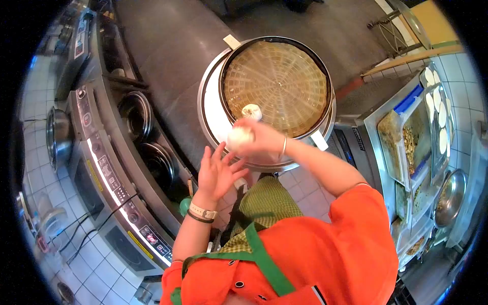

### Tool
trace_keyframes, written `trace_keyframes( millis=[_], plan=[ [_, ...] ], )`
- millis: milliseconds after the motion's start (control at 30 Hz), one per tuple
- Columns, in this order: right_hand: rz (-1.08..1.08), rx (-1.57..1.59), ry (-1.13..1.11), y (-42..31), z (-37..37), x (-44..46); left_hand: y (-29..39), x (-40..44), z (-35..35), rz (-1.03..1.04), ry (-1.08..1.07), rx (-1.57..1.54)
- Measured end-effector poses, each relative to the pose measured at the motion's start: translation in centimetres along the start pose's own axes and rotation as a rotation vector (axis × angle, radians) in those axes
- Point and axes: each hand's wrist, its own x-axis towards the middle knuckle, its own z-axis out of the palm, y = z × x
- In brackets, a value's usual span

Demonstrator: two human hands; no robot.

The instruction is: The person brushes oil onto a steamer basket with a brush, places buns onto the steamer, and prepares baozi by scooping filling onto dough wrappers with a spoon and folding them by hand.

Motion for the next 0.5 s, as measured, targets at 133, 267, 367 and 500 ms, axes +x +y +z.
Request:
trace_keyframes(
  millis=[133,267,367,500],
  plan=[
    [-0.056,-0.514,0.288,2.6,-4.9,8.3,0.2,-0.9,-2.8,0.079,0.094,-0.057],
    [-0.067,-0.683,0.233,6.5,-5.7,14.4,-1.2,-2.0,-5.2,0.139,0.095,-0.152],
    [-0.013,-0.904,0.146,8.1,-5.0,16.0,-2.1,-2.8,-6.0,0.150,0.162,-0.159],
    [0.015,-0.803,0.138,5.5,-5.2,13.7,-2.5,-3.9,-6.0,0.184,0.179,-0.159]
  ],
)
